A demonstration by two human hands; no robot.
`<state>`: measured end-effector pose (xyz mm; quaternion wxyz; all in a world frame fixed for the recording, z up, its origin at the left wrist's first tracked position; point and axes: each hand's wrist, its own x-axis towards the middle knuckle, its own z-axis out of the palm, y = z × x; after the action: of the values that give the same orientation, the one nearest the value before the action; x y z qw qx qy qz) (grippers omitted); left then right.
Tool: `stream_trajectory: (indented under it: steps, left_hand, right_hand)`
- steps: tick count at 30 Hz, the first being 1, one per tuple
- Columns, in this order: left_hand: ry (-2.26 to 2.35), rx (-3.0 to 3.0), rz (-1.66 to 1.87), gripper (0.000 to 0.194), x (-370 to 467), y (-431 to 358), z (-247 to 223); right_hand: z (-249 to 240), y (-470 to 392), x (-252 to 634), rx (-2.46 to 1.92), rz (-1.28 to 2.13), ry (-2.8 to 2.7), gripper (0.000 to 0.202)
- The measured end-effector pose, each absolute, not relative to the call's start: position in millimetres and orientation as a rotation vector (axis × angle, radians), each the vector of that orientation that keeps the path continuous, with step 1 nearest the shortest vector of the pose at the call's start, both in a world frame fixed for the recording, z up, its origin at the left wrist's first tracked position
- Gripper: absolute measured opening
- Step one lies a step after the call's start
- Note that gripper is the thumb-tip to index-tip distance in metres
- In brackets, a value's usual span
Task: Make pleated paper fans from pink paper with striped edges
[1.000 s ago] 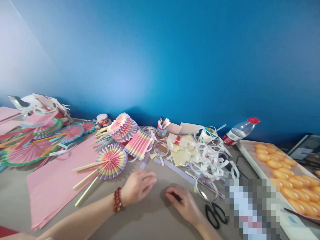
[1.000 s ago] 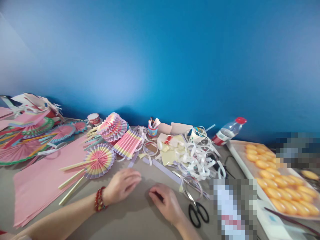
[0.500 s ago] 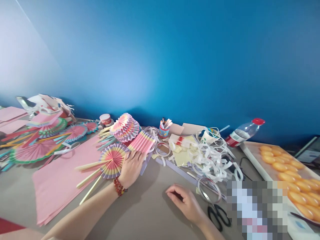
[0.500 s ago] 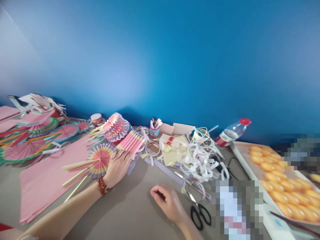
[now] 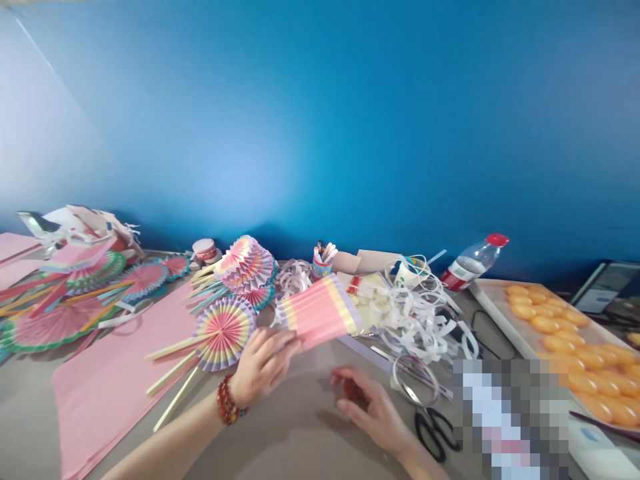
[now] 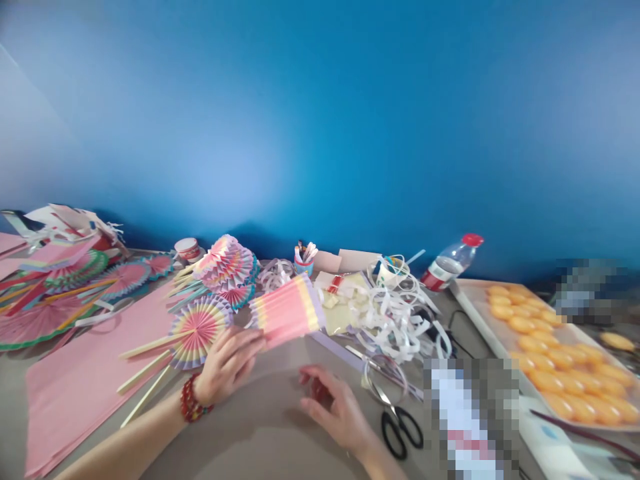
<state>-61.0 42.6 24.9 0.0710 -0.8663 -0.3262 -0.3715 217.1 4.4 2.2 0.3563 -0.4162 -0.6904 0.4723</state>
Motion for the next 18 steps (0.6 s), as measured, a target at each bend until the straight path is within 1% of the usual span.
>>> stream_trajectory:
  steps: [2,3,9,10,12,14,18]
  left_hand:
    - [-0.864,-2.727,-1.093,0.042,-52.0,30.1,24.4]
    - [-0.807,-2.783,-1.076,0.041,-47.2,25.0,24.5]
    - [-0.567,-3.013,-0.975,0.046,-33.5,16.3,25.1]
    - [-0.523,-3.040,-0.999,0.046,-34.2,16.9,24.8]
    - [-0.494,-3.072,-1.163,0.050,-36.5,18.7,24.8]
    - [-0.698,-3.066,-1.402,0.053,-38.1,20.9,26.1]
    - [-1.495,-3.132,-1.768,0.044,-33.5,27.2,26.4]
  right_hand:
    - [1.6,-0.2,215.9,-0.990,1.307,-1.641,0.052]
    - [1.9,-2.4,214.8,-0.981,1.334,-1.569,0.054]
    - [10.3,-7.7,212.0,-1.222,1.325,-1.278,0.045]
    - [11.6,-7.5,212.6,-1.231,1.328,-1.259,0.044]
    - [13.5,-7.0,214.0,-1.210,1.361,-1.239,0.044]
    - [14.2,-7.1,214.6,-1.155,1.413,-1.229,0.042]
    - [14.6,-9.8,212.5,-1.051,1.508,-1.216,0.039]
